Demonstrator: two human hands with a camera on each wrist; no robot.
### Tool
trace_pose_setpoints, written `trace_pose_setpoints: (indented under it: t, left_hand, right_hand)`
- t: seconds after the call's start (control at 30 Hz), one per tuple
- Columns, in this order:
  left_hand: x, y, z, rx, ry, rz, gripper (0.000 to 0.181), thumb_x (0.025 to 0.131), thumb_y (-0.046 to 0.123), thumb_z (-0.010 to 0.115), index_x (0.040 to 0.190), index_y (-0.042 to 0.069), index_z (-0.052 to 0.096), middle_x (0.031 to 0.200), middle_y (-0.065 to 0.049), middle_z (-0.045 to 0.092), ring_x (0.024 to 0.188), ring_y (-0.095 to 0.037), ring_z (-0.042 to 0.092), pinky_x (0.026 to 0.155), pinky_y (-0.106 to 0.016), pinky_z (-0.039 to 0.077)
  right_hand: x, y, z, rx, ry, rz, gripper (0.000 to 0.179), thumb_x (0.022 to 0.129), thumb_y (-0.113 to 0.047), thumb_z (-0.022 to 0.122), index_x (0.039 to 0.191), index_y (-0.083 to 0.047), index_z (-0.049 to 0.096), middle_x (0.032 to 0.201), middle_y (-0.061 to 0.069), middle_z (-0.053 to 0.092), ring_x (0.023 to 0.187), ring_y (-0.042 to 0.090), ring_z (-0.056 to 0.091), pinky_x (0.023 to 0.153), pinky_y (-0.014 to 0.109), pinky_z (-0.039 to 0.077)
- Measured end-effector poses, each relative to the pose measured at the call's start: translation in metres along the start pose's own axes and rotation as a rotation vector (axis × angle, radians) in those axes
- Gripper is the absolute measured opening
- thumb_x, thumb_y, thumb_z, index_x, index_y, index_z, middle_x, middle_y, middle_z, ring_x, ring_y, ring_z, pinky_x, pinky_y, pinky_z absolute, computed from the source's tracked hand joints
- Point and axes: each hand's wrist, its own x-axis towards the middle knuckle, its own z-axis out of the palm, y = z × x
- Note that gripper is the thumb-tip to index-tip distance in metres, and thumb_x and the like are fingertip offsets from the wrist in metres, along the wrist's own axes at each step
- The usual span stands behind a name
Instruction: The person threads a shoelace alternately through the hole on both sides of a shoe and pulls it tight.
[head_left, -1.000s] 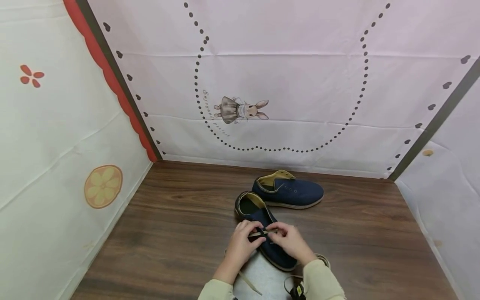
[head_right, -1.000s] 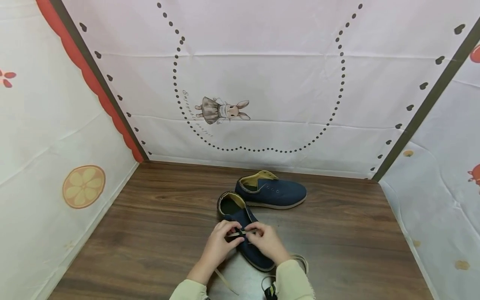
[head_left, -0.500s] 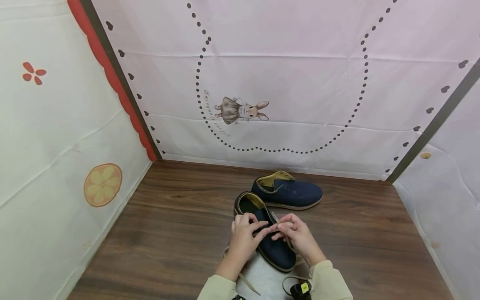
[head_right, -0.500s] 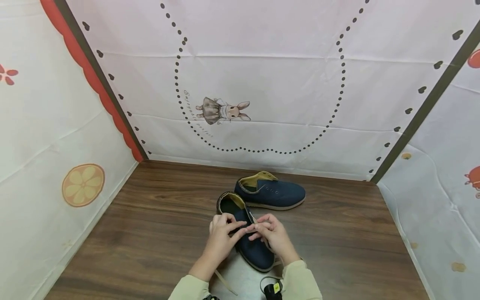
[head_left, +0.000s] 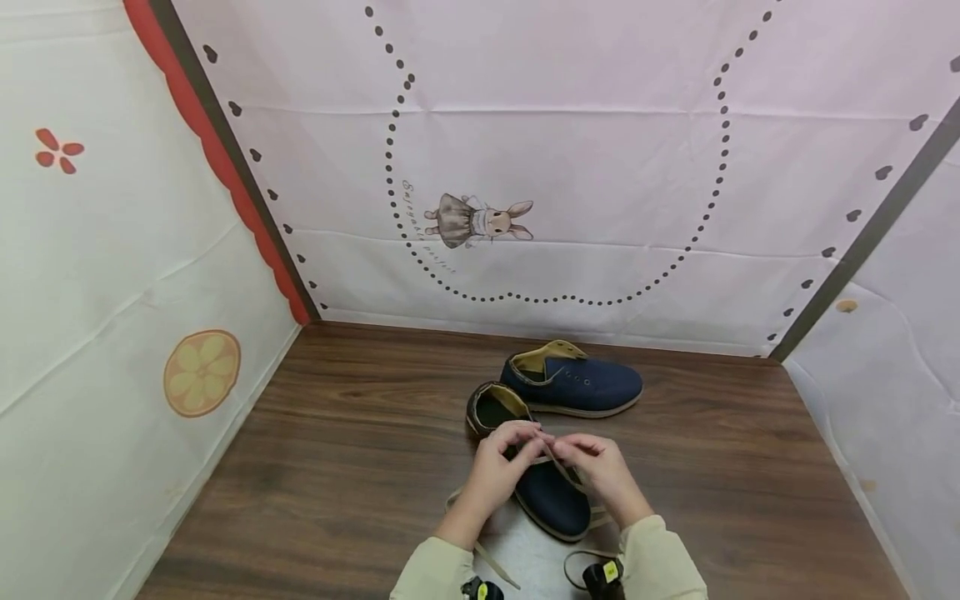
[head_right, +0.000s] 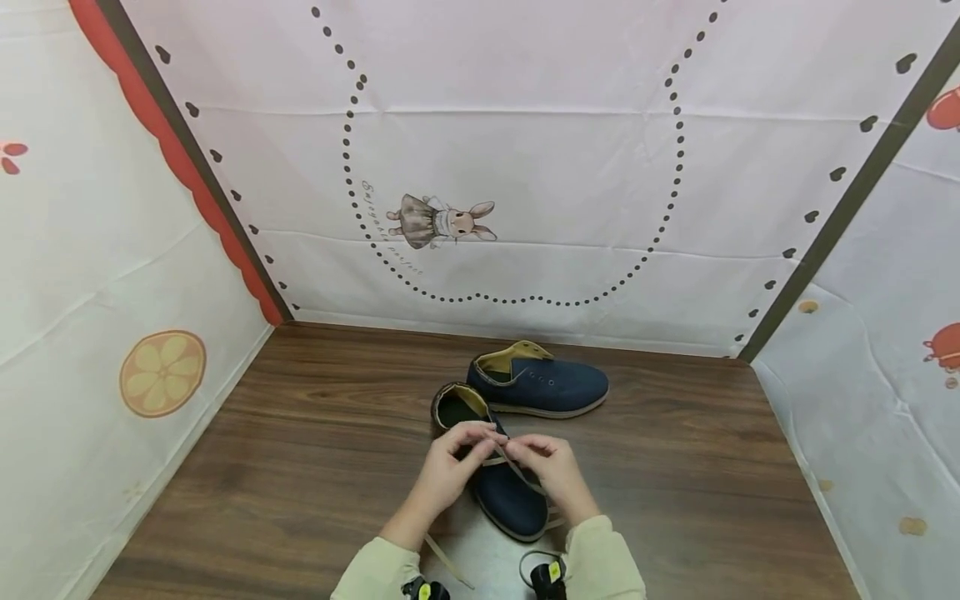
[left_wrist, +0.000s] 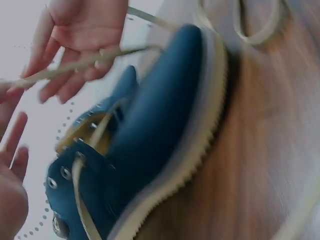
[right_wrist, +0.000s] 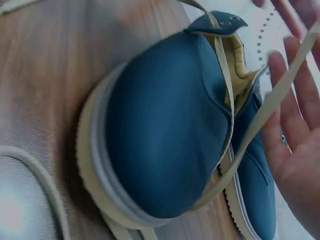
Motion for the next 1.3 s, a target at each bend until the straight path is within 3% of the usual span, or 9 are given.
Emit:
trace_pose_setpoints:
  t: [0.07,0.1,0.17,0.27,0.4,0.57,0.8,1.1,1.3]
  left_hand:
    - [0.005,0.001,-0.001,0.004,0.030,-0.066,0.004,0.087,0.007,0.064,0.089,0.004,0.062,0.081,-0.004,0.069,0.083,-0.017,0.062,0.078,-0.027,0.045]
    - [0.006,0.001,-0.001,0.068,0.039,-0.087,0.005,0.087,0.009,0.064,0.087,0.005,0.061,0.076,-0.002,0.068,0.076,-0.014,0.062,0.078,-0.027,0.045]
    - [0.007,0.001,-0.002,0.308,0.022,-0.123,0.007,0.085,0.015,0.068,0.082,0.011,0.064,0.068,0.005,0.065,0.064,-0.007,0.057,0.078,-0.029,0.042]
    - [0.004,-0.003,-0.001,0.711,-0.027,-0.126,0.009,0.081,0.026,0.072,0.076,0.020,0.069,0.065,0.012,0.063,0.060,-0.004,0.055,0.083,-0.037,0.037]
    - [-0.003,-0.008,0.005,0.930,-0.066,-0.125,0.009,0.080,0.030,0.072,0.075,0.022,0.070,0.068,0.011,0.065,0.061,-0.009,0.058,0.073,-0.036,0.037]
    - [-0.003,-0.011,0.014,0.988,-0.026,-0.114,0.008,0.079,0.030,0.072,0.074,0.024,0.071,0.066,0.012,0.065,0.060,-0.011,0.054,0.065,-0.033,0.034]
    - [-0.003,-0.017,0.022,1.037,0.056,-0.082,0.010,0.077,0.033,0.074,0.072,0.025,0.073,0.066,0.011,0.065,0.059,-0.011,0.051,0.063,-0.034,0.028]
    - [0.004,-0.014,0.029,1.073,-0.006,-0.123,0.012,0.080,0.035,0.071,0.074,0.025,0.073,0.066,0.011,0.065,0.057,-0.011,0.048,0.063,-0.034,0.028]
    - [0.005,-0.015,0.030,1.080,0.002,-0.134,0.013,0.078,0.033,0.072,0.069,0.023,0.071,0.060,0.010,0.062,0.054,-0.011,0.046,0.063,-0.034,0.028]
  right_hand:
    - [0.004,0.002,-0.002,-0.055,0.082,-0.033,0.023,0.087,-0.013,0.065,0.097,0.007,0.066,0.088,0.005,0.067,0.081,0.013,0.061,0.073,0.028,0.048]
    - [0.006,0.003,-0.003,-0.099,0.117,-0.047,0.022,0.086,-0.014,0.066,0.098,0.005,0.067,0.091,0.006,0.067,0.082,0.013,0.060,0.074,0.027,0.048]
    - [0.010,0.008,-0.004,-0.217,0.145,-0.071,0.021,0.085,-0.015,0.068,0.099,0.000,0.068,0.094,0.007,0.065,0.084,0.015,0.059,0.074,0.027,0.047]
    - [0.014,0.016,0.000,-0.373,0.100,-0.082,0.024,0.081,-0.015,0.072,0.102,-0.005,0.067,0.100,0.006,0.062,0.092,0.021,0.057,0.075,0.032,0.047]
    - [0.017,0.024,0.005,-0.501,0.076,-0.075,0.022,0.083,-0.013,0.070,0.102,-0.004,0.068,0.101,0.007,0.063,0.093,0.026,0.059,0.076,0.037,0.049]
    - [0.016,0.025,0.004,-0.529,0.103,-0.054,0.018,0.090,-0.010,0.059,0.103,0.000,0.067,0.101,0.013,0.065,0.088,0.025,0.061,0.073,0.035,0.049]
    - [0.019,0.027,0.006,-0.487,0.102,-0.017,0.018,0.090,-0.008,0.059,0.102,0.002,0.067,0.095,0.014,0.066,0.080,0.020,0.061,0.068,0.029,0.048]
    - [0.017,0.029,0.006,-0.454,0.104,-0.005,0.019,0.090,-0.013,0.061,0.103,-0.001,0.068,0.102,0.013,0.066,0.087,0.022,0.062,0.073,0.033,0.048]
    - [0.015,0.030,0.005,-0.442,0.101,0.003,0.020,0.090,-0.014,0.061,0.105,-0.004,0.068,0.103,0.011,0.066,0.089,0.023,0.060,0.074,0.034,0.047]
